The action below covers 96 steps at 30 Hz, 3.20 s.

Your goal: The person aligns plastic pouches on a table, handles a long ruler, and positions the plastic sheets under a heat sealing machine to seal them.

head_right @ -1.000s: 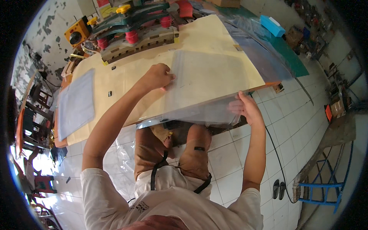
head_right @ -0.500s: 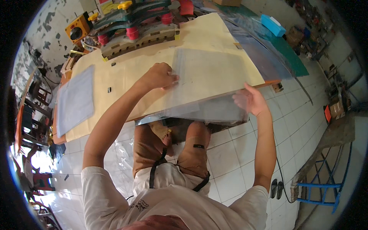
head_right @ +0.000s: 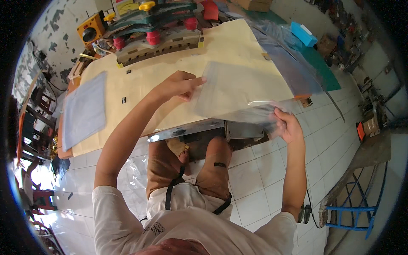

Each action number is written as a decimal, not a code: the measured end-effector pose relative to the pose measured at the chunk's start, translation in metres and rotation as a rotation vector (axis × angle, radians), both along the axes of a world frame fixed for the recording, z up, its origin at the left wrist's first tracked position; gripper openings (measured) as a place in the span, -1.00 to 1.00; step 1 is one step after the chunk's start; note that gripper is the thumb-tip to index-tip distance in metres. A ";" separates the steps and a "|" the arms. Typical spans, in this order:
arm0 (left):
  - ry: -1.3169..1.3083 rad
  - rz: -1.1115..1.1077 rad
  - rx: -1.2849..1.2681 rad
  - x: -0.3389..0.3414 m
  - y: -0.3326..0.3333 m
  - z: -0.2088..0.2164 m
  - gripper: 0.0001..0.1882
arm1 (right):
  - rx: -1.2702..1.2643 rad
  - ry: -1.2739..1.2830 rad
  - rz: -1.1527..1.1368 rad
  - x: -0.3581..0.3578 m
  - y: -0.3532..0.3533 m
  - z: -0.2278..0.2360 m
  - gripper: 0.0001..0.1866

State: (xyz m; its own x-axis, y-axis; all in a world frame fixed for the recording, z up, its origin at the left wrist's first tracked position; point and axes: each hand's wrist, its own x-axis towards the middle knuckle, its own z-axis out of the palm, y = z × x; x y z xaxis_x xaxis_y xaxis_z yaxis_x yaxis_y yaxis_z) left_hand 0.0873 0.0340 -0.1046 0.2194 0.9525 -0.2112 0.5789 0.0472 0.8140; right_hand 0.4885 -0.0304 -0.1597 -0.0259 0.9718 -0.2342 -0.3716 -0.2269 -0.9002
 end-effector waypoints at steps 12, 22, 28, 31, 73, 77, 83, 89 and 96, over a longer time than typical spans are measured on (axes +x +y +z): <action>-0.841 -0.076 -0.419 -0.008 -0.011 -0.024 -0.39 | -0.090 -0.050 0.306 -0.041 0.002 0.027 -0.48; -0.740 0.018 0.499 -0.018 -0.081 0.065 -0.52 | 0.727 -0.596 -0.305 -0.143 -0.024 0.120 -0.58; -0.724 0.134 0.925 -0.047 -0.067 0.063 -0.56 | 0.799 -0.262 -0.177 -0.184 0.026 0.103 -0.63; -0.615 0.249 0.925 -0.056 -0.062 0.038 -0.61 | 0.690 -0.241 -0.032 -0.162 0.054 0.074 -0.68; -0.282 0.824 0.108 -0.498 -0.192 -0.036 -0.77 | 0.880 -0.812 0.677 -0.387 -0.008 0.072 -0.65; 0.122 0.976 0.247 -0.492 -0.183 -0.035 -0.57 | 0.570 -0.768 0.583 -0.274 -0.002 0.064 -0.78; 0.814 0.615 0.925 -0.308 -0.154 0.008 -0.52 | 0.572 -1.044 0.001 -0.151 0.032 0.021 -0.73; 0.352 0.019 0.756 -0.110 -0.141 -0.009 -0.58 | 0.716 -1.416 -0.627 -0.027 0.102 -0.007 -0.67; 0.009 0.129 0.624 -0.112 -0.132 -0.044 -0.56 | 0.457 -1.677 -0.577 0.057 0.146 0.006 -0.47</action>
State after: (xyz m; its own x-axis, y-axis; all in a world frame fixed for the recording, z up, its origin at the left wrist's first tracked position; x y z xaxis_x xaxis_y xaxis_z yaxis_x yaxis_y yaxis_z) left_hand -0.0249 -0.0985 -0.1488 0.0958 0.9156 0.3906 0.6075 -0.3646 0.7057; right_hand 0.5451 0.1160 -0.1534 0.2511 0.7612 0.5979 0.9485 -0.0702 -0.3091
